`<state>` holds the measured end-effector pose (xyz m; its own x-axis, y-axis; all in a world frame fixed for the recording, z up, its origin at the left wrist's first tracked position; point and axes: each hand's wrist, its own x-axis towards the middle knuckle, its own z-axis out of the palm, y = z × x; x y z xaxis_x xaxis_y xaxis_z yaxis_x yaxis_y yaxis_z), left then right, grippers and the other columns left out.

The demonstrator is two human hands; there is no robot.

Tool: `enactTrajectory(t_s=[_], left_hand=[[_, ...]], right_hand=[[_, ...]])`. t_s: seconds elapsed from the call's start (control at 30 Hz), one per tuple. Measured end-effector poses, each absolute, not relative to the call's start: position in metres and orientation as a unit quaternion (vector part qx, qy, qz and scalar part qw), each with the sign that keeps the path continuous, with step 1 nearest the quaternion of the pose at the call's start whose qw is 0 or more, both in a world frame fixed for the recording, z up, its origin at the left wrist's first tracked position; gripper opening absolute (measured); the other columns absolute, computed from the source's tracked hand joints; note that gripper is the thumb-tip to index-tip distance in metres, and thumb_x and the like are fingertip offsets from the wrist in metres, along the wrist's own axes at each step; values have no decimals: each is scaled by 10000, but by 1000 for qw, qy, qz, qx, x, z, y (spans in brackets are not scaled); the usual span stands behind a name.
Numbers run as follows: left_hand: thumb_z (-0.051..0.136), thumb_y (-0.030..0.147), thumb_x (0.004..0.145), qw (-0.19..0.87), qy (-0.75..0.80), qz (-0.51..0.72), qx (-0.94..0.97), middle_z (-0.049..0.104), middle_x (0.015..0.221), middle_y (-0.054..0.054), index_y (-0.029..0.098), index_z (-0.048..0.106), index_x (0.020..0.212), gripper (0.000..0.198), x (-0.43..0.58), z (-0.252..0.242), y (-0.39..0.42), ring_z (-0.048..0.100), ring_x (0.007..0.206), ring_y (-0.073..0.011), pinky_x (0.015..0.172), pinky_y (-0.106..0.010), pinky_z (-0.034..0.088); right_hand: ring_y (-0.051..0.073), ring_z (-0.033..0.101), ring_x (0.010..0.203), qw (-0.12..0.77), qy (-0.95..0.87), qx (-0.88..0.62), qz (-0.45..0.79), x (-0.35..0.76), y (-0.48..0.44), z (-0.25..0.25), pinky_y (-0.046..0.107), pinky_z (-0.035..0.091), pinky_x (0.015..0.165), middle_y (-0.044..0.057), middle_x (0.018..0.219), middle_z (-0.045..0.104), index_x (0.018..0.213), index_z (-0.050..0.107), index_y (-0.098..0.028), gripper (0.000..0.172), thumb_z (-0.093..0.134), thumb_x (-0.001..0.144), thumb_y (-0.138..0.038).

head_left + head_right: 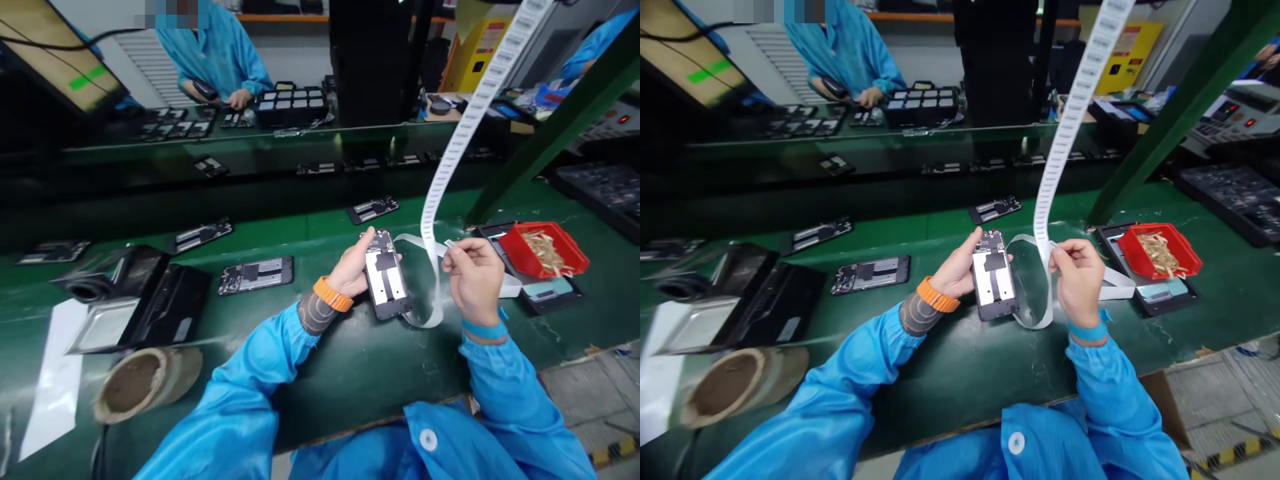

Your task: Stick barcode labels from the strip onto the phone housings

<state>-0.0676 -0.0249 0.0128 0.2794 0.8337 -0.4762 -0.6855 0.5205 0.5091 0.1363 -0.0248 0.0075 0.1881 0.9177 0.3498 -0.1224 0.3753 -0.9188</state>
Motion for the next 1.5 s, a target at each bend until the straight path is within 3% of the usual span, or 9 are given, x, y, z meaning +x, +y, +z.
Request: enactTrajectory(t_s=[0.17, 0.33, 0.63, 0.8, 0.97, 1.13, 1.3, 1.4, 1.5], left_hand=[[452, 532, 1020, 750, 342, 564, 46, 553, 578, -5, 134, 588, 790, 479, -73, -1, -21, 543, 464, -102, 464, -196, 449], [153, 404, 1092, 767, 199, 607, 52, 314, 542, 64, 143, 578, 816, 570, -76, -7, -12, 283, 371, -35, 373, -129, 232], [251, 498, 1054, 750, 191, 618, 139, 243, 562, 61, 191, 547, 845, 474, -81, -4, -8, 150, 414, -82, 395, -224, 177], [238, 659, 1005, 753, 203, 606, 157, 279, 564, 51, 211, 537, 853, 559, -82, -11, -5, 192, 420, -96, 414, -251, 200], [107, 507, 1066, 755, 177, 618, 130, 315, 547, 45, 186, 558, 837, 599, -86, -9, -7, 231, 390, -83, 374, -223, 192], [322, 659, 1015, 682, 240, 691, 18, 374, 503, 58, 187, 466, 712, 579, -151, 20, -17, 383, 390, -53, 384, -170, 327], [402, 599, 1023, 530, 330, 779, -57, 655, 666, -17, 153, 594, 946, 492, -219, 39, -22, 717, 708, -132, 703, -218, 589], [304, 557, 1061, 502, 293, 813, 27, 747, 974, -77, 154, 583, 1271, 534, -216, 48, -24, 726, 1010, -153, 935, -292, 573], [266, 474, 1079, 490, 292, 809, 143, 677, 1299, -90, 226, 566, 1367, 484, -191, 62, -29, 604, 1286, -193, 1053, -383, 511]], right_hand=[[97, 524, 472, 508, -428, -367, 652, 106, -47, 17, 196, 395, 422, -43, 550, 588, 764, 617, -200, 231, 822, 731, -302], [79, 471, 399, 400, -421, -349, 735, 66, -75, 13, 188, 369, 368, -49, 488, 563, 708, 605, -189, 322, 848, 715, -400], [88, 474, 399, 339, -513, -395, 683, 49, -87, 10, 210, 400, 363, -41, 498, 571, 696, 630, -188, 343, 857, 695, -444], [99, 474, 412, 334, -552, -406, 647, 47, -90, 8, 229, 377, 398, -46, 495, 555, 719, 618, -200, 294, 788, 770, -433], [106, 465, 506, 336, -672, -459, 475, 53, -85, 4, 253, 369, 498, -52, 542, 514, 661, 548, -216, 313, 756, 802, -402], [137, 516, 542, 363, -701, -502, 353, 68, -45, -15, 277, 402, 556, -34, 579, 553, 692, 519, -225, 297, 650, 869, -425], [261, 645, 892, 320, -801, -443, 246, 48, -15, -46, 392, 486, 813, 108, 953, 703, 993, 647, -175, 185, 613, 875, -313], [349, 588, 1060, 258, -845, -438, 163, 26, -13, -60, 490, 427, 917, 195, 1144, 676, 1146, 635, -131, 377, 680, 845, -354], [322, 595, 992, 233, -842, -461, 156, 17, -14, -62, 494, 380, 936, 144, 1004, 710, 1028, 656, -161, 204, 648, 867, -285]])
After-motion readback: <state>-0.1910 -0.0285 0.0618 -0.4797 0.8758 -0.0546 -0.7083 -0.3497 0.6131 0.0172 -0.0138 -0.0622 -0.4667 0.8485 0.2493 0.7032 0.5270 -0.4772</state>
